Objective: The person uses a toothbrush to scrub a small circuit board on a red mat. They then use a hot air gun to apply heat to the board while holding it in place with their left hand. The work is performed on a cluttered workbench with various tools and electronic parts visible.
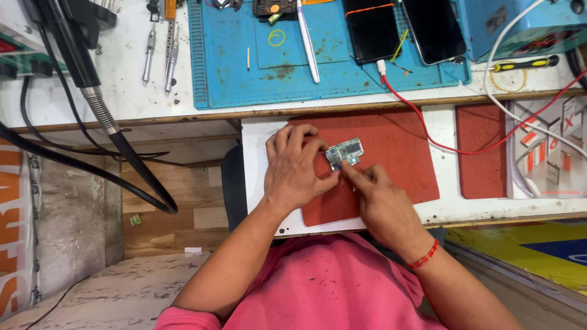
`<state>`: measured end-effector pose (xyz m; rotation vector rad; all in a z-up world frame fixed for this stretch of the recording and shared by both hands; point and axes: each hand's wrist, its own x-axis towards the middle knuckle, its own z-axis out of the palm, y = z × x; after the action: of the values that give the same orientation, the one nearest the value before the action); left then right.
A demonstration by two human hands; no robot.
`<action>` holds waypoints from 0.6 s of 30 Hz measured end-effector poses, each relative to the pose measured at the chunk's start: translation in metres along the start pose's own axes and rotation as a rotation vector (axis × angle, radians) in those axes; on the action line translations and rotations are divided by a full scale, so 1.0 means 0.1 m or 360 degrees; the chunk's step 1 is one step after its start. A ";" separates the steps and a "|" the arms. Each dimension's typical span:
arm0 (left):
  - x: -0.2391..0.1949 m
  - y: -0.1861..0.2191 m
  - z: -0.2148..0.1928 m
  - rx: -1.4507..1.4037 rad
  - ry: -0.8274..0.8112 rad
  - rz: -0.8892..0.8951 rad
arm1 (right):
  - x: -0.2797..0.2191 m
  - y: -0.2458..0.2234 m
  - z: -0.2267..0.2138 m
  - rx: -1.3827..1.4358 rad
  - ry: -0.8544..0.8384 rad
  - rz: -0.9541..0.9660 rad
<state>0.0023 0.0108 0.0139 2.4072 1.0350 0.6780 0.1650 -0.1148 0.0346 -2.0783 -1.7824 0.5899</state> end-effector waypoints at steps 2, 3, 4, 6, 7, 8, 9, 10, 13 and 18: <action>0.02 0.01 0.04 -0.0020 -0.0028 -0.0061 | 0.08 0.06 -0.02 -0.0050 0.0152 0.0133; 0.01 0.02 0.05 -0.0018 -0.0045 -0.0076 | 0.11 0.08 -0.02 -0.0068 0.0224 0.0192; 0.00 0.03 0.06 -0.0016 -0.0063 -0.0091 | 0.08 0.08 -0.01 -0.0052 0.0131 0.0114; 0.00 0.01 0.04 0.0012 -0.0086 -0.0121 | 0.01 0.03 0.04 -0.0006 -0.0043 -0.0036; 0.01 0.02 0.05 0.0018 -0.0092 -0.0138 | 0.02 0.06 0.02 -0.0040 0.0043 0.0039; 0.02 0.02 0.07 0.0025 -0.0098 -0.0154 | 0.05 0.10 0.00 -0.0074 0.0129 0.0114; 0.01 0.03 0.08 0.0009 -0.0112 -0.0181 | 0.07 0.11 -0.01 -0.0109 0.0206 0.0183; 0.00 0.04 0.09 -0.0006 -0.0126 -0.0207 | 0.04 0.10 -0.01 -0.0097 0.0147 0.0174; 0.00 0.03 0.07 -0.0008 -0.0073 -0.0202 | 0.04 0.04 0.00 -0.0016 0.0076 0.0097; -0.02 0.04 0.10 -0.0031 -0.0034 -0.0240 | 0.15 0.04 -0.07 -0.0016 0.0139 0.0218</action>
<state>0.0087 0.0047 0.0075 2.2871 1.1817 0.6054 0.1737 -0.1006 0.0369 -2.2103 -1.6084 0.5188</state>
